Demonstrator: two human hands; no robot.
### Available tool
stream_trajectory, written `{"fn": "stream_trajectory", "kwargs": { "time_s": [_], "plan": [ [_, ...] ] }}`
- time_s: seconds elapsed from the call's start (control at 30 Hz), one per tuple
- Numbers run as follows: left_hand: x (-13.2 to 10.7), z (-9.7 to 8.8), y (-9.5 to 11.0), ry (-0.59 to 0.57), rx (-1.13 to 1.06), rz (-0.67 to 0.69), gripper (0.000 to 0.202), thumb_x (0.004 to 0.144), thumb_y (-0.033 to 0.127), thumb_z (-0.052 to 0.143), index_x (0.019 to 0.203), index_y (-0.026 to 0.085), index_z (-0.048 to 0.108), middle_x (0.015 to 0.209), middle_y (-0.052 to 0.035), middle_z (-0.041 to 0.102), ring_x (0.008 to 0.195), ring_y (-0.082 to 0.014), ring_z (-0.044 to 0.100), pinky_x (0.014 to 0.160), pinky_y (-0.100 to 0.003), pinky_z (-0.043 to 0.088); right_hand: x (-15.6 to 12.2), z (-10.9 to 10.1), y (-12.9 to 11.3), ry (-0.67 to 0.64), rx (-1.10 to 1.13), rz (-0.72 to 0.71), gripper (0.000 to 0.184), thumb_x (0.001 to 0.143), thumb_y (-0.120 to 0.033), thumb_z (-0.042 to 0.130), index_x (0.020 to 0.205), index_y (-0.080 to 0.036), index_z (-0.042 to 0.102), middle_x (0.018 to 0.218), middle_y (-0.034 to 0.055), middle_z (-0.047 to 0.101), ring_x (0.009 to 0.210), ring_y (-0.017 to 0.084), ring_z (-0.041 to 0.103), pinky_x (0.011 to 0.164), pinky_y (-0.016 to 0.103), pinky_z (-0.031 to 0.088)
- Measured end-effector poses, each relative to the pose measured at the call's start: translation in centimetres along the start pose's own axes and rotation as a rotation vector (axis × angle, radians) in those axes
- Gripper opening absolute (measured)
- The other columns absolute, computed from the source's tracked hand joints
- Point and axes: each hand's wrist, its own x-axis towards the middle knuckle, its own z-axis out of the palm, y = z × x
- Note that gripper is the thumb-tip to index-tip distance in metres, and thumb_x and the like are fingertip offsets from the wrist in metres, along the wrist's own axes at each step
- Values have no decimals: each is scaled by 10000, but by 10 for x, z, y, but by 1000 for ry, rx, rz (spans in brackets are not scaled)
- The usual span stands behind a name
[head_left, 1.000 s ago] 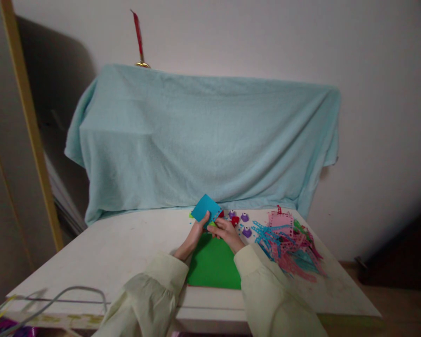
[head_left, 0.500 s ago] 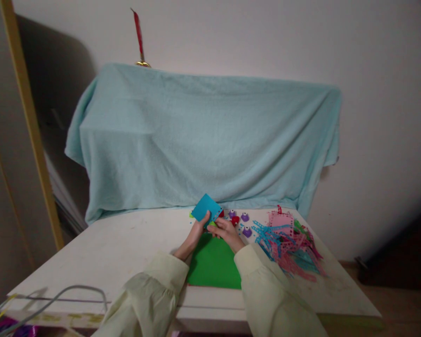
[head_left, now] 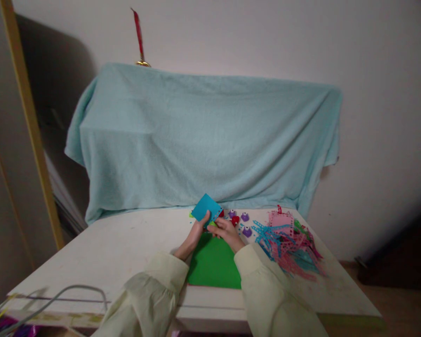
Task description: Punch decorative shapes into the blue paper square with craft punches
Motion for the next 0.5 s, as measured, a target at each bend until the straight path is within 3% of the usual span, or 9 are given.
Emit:
{"fn": "stream_trajectory", "kwargs": {
  "time_s": [0.3, 0.5],
  "plan": [
    [-3, 3, 3, 29, 68, 34, 556, 735, 603, 521, 1010, 123, 577, 800, -91, 663, 678, -190, 627, 594, -276, 468, -2, 3, -5, 18, 33, -18, 284, 659, -417, 700, 775, -185, 586, 627, -25, 553, 521, 98, 484, 436, 214, 279],
    [0, -1, 13, 217, 137, 211, 581, 733, 615, 508, 1030, 122, 587, 874, -106, 666, 745, -194, 626, 645, -283, 475, 1, 1, -8, 118, 205, 17, 305, 713, -470, 636, 803, -180, 606, 653, 1, 608, 492, 101, 489, 442, 225, 309]
  ]
}}
